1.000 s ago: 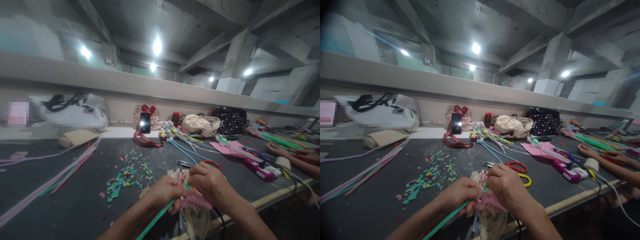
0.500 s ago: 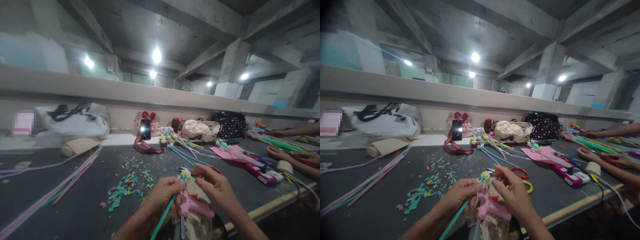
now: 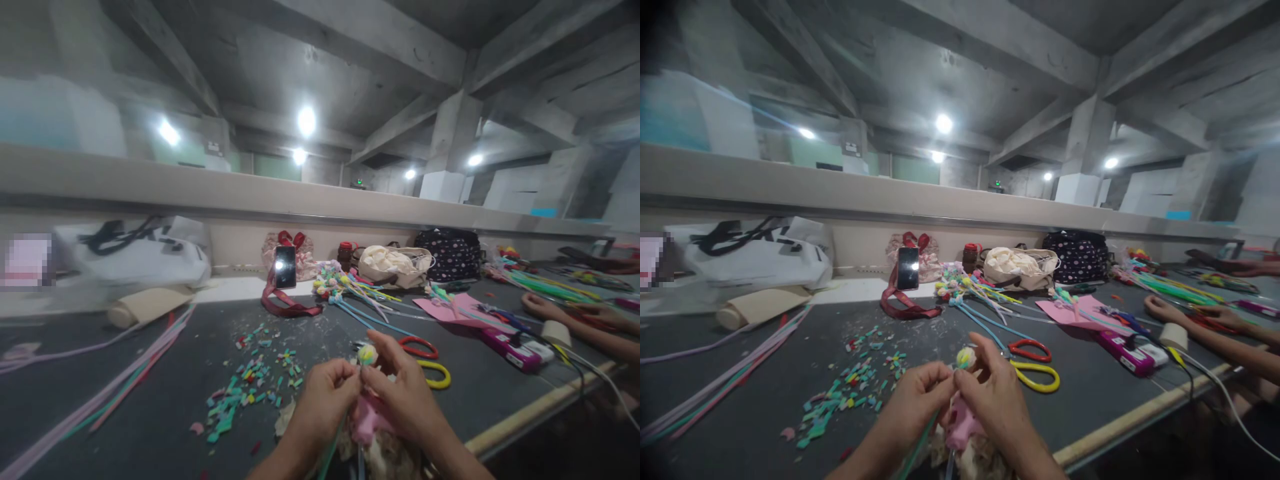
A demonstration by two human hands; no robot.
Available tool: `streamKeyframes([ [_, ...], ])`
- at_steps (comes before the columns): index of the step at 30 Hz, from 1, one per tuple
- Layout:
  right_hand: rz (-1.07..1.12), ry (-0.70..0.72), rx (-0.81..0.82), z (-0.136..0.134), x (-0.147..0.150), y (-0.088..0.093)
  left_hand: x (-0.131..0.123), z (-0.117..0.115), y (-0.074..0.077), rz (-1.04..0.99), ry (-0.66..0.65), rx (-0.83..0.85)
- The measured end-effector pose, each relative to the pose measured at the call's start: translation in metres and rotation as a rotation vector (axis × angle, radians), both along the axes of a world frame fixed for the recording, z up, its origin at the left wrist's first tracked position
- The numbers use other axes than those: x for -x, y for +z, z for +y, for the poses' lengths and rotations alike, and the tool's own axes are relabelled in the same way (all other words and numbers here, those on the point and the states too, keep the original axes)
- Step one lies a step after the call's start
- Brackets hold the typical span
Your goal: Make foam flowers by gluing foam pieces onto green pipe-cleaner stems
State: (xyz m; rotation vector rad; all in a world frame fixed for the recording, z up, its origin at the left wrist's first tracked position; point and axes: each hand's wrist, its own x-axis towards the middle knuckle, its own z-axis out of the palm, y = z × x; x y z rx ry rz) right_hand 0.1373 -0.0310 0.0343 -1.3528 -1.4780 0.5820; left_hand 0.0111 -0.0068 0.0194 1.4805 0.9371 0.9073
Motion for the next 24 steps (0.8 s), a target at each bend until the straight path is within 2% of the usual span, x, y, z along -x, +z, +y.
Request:
streamKeyframes([
  [7,-0.036,-0.004,-0.016,0.0,-0.001,0.001,0.0,0.001,-0.001,0.087,0.024,-0.09],
  [14,-0.096,-0.011,-0.041,0.002,-0.003,-0.004,-0.001,0.001,0.0,0.073,0.018,-0.083],
  [19,0.043,0.055,-0.065,-0.001,-0.011,-0.001,0.0,0.004,-0.001,-0.074,-0.02,0.069],
  [22,0.182,0.018,-0.104,-0.002,-0.017,0.004,0.005,0.005,0.005,-0.226,-0.042,0.196],
  [24,0.247,0.022,-0.067,-0.001,-0.016,0.003,0.008,0.004,0.012,-0.315,-0.012,0.245],
])
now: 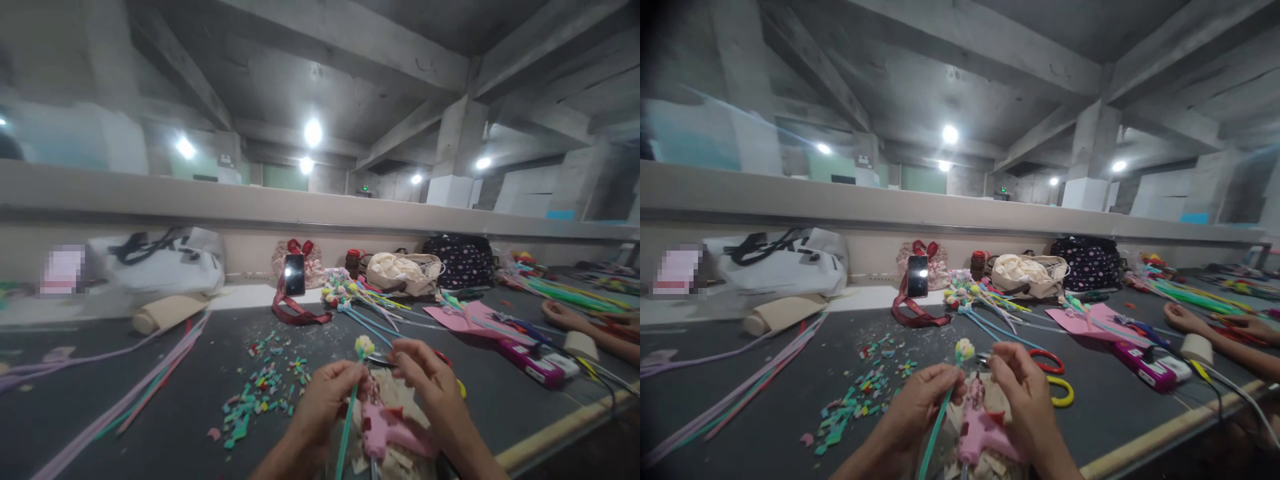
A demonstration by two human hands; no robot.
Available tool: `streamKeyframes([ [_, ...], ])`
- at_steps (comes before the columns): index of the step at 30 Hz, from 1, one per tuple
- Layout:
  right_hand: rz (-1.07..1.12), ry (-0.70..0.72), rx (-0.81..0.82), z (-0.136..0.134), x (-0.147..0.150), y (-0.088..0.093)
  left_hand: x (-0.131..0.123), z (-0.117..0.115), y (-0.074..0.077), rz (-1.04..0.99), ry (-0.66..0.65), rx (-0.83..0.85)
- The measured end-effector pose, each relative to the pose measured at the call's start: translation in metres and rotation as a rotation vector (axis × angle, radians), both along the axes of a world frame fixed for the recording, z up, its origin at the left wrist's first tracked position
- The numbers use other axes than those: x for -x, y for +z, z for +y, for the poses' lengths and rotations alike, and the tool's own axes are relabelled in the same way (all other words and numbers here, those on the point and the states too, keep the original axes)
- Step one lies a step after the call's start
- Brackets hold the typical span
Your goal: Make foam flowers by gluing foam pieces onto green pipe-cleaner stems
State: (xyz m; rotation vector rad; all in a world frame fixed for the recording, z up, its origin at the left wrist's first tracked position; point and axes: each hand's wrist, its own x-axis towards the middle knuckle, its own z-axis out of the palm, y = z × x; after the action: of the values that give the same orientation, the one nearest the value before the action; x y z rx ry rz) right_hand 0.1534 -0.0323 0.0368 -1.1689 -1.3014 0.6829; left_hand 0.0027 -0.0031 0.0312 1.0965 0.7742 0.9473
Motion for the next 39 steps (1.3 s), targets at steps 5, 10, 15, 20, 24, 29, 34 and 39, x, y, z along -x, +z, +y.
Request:
streamKeyframes([
  [5,0.197,0.324,0.227,0.005,0.024,-0.022,0.003,-0.002,0.004,-0.155,0.076,0.099],
  [10,0.21,0.408,0.237,0.004,0.05,-0.02,0.0,0.009,-0.013,-0.242,-0.032,0.113],
  [15,0.231,0.341,0.14,0.008,0.054,-0.011,0.003,0.01,-0.009,-0.258,-0.038,0.09],
  [20,0.051,0.203,0.113,0.012,0.051,-0.011,0.005,0.006,-0.006,-0.303,-0.041,0.113],
  [24,-0.079,0.132,0.094,0.009,0.053,-0.007,0.003,0.015,-0.016,-0.323,0.036,0.089],
  [29,-0.236,0.04,0.045,0.01,0.052,-0.011,0.003,0.017,-0.018,-0.302,0.038,0.045],
  [34,-0.272,0.066,0.016,0.011,0.051,-0.017,0.005,0.015,-0.014,-0.264,0.041,0.055],
  [39,-0.18,0.149,0.092,0.007,0.055,-0.015,0.009,0.011,-0.004,-0.313,0.032,0.072],
])
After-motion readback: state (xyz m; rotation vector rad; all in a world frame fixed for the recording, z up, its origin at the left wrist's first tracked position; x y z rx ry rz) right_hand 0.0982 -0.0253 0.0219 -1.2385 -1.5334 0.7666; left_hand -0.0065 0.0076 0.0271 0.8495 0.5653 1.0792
